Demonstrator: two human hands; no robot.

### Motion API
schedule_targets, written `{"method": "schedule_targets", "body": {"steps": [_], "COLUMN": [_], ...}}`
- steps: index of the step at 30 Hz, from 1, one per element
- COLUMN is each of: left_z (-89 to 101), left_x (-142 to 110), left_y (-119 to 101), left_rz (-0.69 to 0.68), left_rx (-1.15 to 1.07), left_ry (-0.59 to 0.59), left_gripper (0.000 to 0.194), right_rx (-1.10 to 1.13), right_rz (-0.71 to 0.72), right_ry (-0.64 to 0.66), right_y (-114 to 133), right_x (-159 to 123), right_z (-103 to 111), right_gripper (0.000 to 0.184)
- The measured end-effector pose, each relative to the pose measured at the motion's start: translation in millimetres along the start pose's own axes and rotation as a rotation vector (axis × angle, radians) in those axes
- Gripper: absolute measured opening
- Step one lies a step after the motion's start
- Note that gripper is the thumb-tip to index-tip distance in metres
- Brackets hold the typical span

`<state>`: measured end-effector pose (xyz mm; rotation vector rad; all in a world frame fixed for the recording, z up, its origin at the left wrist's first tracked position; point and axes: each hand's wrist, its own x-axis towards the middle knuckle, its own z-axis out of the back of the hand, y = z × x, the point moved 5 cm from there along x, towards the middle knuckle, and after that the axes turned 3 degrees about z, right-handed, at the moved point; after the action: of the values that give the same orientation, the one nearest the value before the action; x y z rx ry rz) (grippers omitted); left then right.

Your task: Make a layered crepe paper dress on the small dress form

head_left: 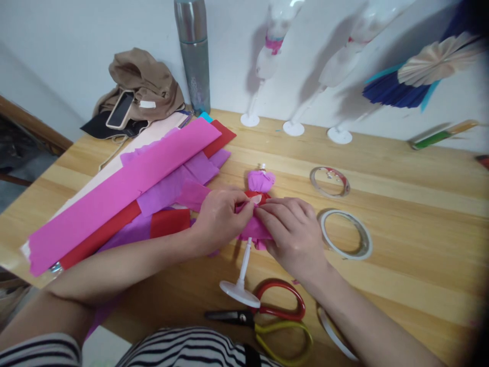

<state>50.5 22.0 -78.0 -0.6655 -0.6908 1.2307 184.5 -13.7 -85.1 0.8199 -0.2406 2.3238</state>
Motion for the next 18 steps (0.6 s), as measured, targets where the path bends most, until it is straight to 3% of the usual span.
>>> {"method": "schedule_targets", "body": {"steps": [6,11,18], "left_z": [-6.2,-7.7,-7.3], "left_x": [-14.3,-24.1,-26.0], "left_y": [-4.3,-13.0,-14.7], "left_rz": [-0.164,-0.297,-0.306], "left_rx": [0.228,0.424,0.496], "left_ry": [-0.01,0.019,0.059], "left_gripper": [0.02,0.029,0.028], "right_rx": [0.017,0.019,0.037], "right_rz": [-0.069,-0.144,-0.208], "right_ry": [-0.069,-0.042,-0.027], "right_y": [-2.3,-4.7,-5.5], "right_x": [1.1,-0.9,-5.4], "right_z": [3.7,4.8,5.5], "right_gripper": [0.009,0.01,0.012]}}
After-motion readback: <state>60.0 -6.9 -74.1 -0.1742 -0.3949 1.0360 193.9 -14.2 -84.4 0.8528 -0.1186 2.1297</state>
